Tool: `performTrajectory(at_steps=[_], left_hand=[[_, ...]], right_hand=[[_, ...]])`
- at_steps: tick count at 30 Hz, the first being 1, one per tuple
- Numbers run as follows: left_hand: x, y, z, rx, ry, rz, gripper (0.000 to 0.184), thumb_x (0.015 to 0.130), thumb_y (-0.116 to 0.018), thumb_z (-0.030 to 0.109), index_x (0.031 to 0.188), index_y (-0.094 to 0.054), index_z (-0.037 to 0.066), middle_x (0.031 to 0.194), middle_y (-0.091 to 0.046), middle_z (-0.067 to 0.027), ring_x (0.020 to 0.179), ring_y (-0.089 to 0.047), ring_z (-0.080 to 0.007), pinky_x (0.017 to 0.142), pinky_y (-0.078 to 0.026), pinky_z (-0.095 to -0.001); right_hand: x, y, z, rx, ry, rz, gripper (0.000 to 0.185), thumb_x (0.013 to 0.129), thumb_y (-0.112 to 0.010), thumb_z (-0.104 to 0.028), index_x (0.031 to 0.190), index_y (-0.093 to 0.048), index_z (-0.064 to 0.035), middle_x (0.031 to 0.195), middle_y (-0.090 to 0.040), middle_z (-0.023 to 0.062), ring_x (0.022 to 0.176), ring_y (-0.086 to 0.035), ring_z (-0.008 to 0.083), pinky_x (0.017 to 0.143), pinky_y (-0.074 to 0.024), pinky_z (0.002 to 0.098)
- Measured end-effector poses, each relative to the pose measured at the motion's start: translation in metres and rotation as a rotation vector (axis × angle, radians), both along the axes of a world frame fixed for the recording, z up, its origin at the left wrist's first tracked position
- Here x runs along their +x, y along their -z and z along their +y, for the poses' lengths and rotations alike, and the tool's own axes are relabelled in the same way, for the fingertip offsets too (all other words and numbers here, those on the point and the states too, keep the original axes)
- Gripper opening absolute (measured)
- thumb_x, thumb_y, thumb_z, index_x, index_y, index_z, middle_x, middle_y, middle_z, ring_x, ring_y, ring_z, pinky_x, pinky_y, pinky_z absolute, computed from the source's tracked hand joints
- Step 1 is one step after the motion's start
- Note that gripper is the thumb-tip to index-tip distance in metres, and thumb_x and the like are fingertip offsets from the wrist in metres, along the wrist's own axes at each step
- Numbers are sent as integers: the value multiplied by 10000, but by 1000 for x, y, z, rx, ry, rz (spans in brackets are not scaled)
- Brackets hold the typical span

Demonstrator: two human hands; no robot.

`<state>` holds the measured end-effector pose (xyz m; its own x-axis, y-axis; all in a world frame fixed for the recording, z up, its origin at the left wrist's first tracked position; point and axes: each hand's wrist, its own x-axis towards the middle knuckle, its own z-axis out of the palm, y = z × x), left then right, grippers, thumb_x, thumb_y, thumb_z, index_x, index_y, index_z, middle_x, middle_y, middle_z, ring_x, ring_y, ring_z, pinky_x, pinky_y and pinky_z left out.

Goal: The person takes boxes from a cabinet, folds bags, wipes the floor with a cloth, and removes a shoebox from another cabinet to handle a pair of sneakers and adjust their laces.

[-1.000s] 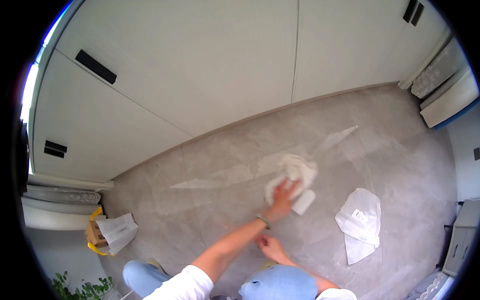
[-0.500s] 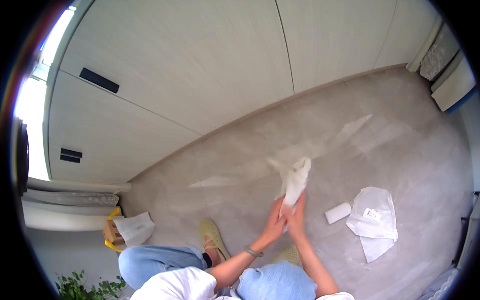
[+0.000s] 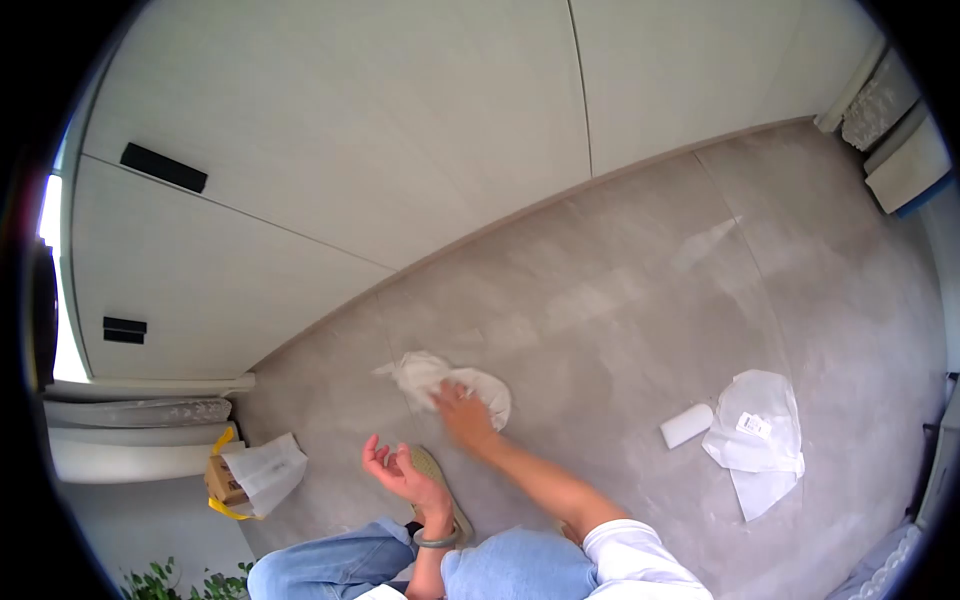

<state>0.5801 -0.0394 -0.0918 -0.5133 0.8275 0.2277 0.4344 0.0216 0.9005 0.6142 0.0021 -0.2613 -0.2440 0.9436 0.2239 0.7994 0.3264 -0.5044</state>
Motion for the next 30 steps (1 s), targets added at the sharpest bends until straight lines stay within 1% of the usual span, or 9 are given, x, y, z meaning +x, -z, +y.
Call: performTrajectory(at_steps=[2,6,8,11,14,18,21,27,30], left_hand=[[3,6,-7,-28,2,27,421,860,-534,29,1273,-452,51,1278,-410,-82,1042,-412,-184,874,-370,-305],[25,13,-4,-89,69,-75,463,849,-537,-1,1298,-434,50,1287,-397,-66,1029,-412,-171,873,-379,-290],[35,14,-2,-109,70,-151,472,845,-534,-17,1302,-436,50,1295,-402,-54,1043,-412,-165,889,-382,-281],[42,23,0,-101,130,-156,501,841,-535,-25,1320,-412,49,1286,-407,-55,1035,-409,-157,882,-380,-273],[49,23,4,-117,193,-186,489,840,-537,-28,1310,-422,43,1297,-410,-56,1039,-407,-149,876,-381,-269],[67,30,5,-136,256,-187,477,830,-544,-30,1291,-439,40,1302,-417,-54,1045,-407,-146,862,-392,-268],[73,32,-3,-183,268,-227,475,824,-552,-31,1280,-439,38,1275,-418,-62,1024,-407,-153,844,-392,-281],[62,10,5,-182,153,-359,493,806,-548,-40,1278,-435,45,1196,-416,-82,1006,-405,-158,838,-394,-286],[48,5,13,-156,92,-307,483,806,-538,-44,1270,-437,45,1190,-419,-80,1010,-404,-157,846,-400,-285]], right_hand=[[54,-29,-2,-298,267,-19,548,862,-558,-135,1402,-466,-149,1399,-439,212,1209,-498,375,910,-487,491],[178,-31,-88,-217,857,11,574,867,-571,-84,1421,-429,-142,1345,-445,298,1268,-414,445,1065,-319,552],[222,-17,-133,-247,1087,-122,597,844,-573,-68,1421,-441,-148,1340,-466,278,1272,-423,437,1072,-324,536],[289,-8,-198,-180,1274,-212,577,895,-545,-78,1451,-408,-149,1331,-439,328,1258,-408,465,1065,-304,546],[350,-1,-251,-172,1554,-372,521,935,-534,-92,1441,-422,-145,1305,-432,305,1205,-433,448,1022,-356,496],[388,2,-267,-83,1704,-103,497,955,-526,-111,1441,-427,-143,1294,-442,284,1201,-437,426,1032,-343,496],[343,-14,-204,152,1400,179,477,977,-487,-136,1448,-415,-115,1428,-412,182,1275,-389,418,1116,-250,501],[147,-31,-18,-100,483,200,600,856,-500,-42,1440,-431,-157,1412,-450,203,1276,-427,409,1056,-336,554],[68,3,46,-7,-19,136,542,881,-522,-125,1408,-476,-241,1451,-406,184,1265,-452,357,1002,-402,499]])
